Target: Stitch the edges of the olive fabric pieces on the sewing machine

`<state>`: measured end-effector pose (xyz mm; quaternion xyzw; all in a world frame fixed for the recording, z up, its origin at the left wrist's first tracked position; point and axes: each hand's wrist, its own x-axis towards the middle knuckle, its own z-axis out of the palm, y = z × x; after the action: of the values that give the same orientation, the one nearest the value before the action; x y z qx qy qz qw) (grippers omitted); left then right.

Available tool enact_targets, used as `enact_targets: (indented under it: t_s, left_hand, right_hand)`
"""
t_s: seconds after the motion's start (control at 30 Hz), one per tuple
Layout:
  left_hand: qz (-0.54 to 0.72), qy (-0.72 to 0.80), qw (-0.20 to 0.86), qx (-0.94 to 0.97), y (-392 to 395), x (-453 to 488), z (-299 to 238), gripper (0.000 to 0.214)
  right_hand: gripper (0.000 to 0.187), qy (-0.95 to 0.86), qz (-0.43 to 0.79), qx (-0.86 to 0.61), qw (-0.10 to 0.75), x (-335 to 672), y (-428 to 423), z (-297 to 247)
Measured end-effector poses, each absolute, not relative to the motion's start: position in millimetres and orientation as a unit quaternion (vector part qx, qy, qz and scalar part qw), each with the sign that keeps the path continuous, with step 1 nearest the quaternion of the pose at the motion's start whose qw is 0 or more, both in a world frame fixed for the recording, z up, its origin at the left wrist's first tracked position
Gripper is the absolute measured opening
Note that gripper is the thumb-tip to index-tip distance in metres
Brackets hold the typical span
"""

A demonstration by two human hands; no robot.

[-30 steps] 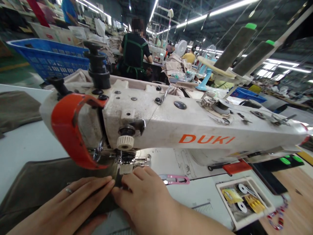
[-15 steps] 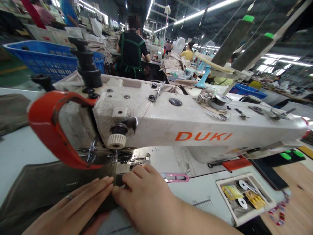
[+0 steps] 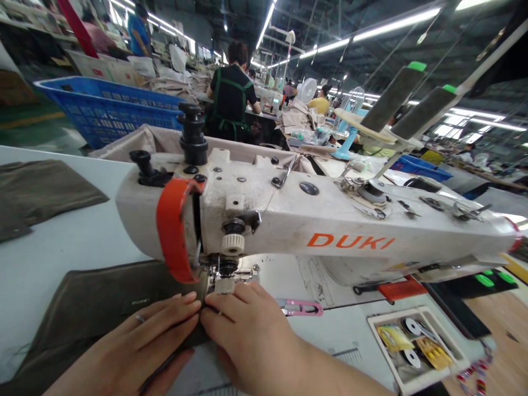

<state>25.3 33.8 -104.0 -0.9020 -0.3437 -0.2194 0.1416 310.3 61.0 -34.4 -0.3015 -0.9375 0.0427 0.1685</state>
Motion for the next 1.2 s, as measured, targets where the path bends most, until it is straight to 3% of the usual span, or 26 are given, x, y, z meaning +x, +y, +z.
enact_targets:
  t_s: [0.23,0.47,0.57,0.8,0.87,1.07,1.2]
  left_hand:
    - [-0.238,-0.346,0.141,-0.896,64.9,34.0,-83.7,0.039]
    - [-0.241,-0.297,0.187,-0.905,90.4,46.0,-59.7,0.048]
    - [-0.249,-0.298,0.178,-0.904,95.0,44.5,-59.3,0.048]
    - [-0.123,-0.293,0.187,-0.93,97.3,3.6,-84.3,0.044]
    - [-0.148,-0.304,0.179,-0.924,99.8,-2.8,-85.1,0.04]
    - [-0.217,-0.36,0.073,-0.904,106.9,-0.4,-77.1,0.037]
    - [-0.209,-0.326,0.127,-0.913,102.5,6.6,-83.3,0.037]
  right_hand:
    - [0.035,-0.926,0.051,-0.351,0.132,304.5,66.1,-36.8]
    - [0.035,-0.909,0.095,-0.398,0.08,297.8,73.1,-34.2]
    - [0.03,-0.904,0.096,-0.402,0.108,298.7,71.8,-38.2]
    - [0.015,-0.837,0.068,-0.459,0.29,310.6,76.6,-45.6]
    - [0.01,-0.835,0.051,-0.472,0.278,312.9,81.2,-44.5]
    - [0.027,-0.834,0.0,-0.508,0.214,321.4,91.3,-39.1]
    - [0.034,-0.843,-0.018,-0.48,0.241,322.1,88.5,-40.4]
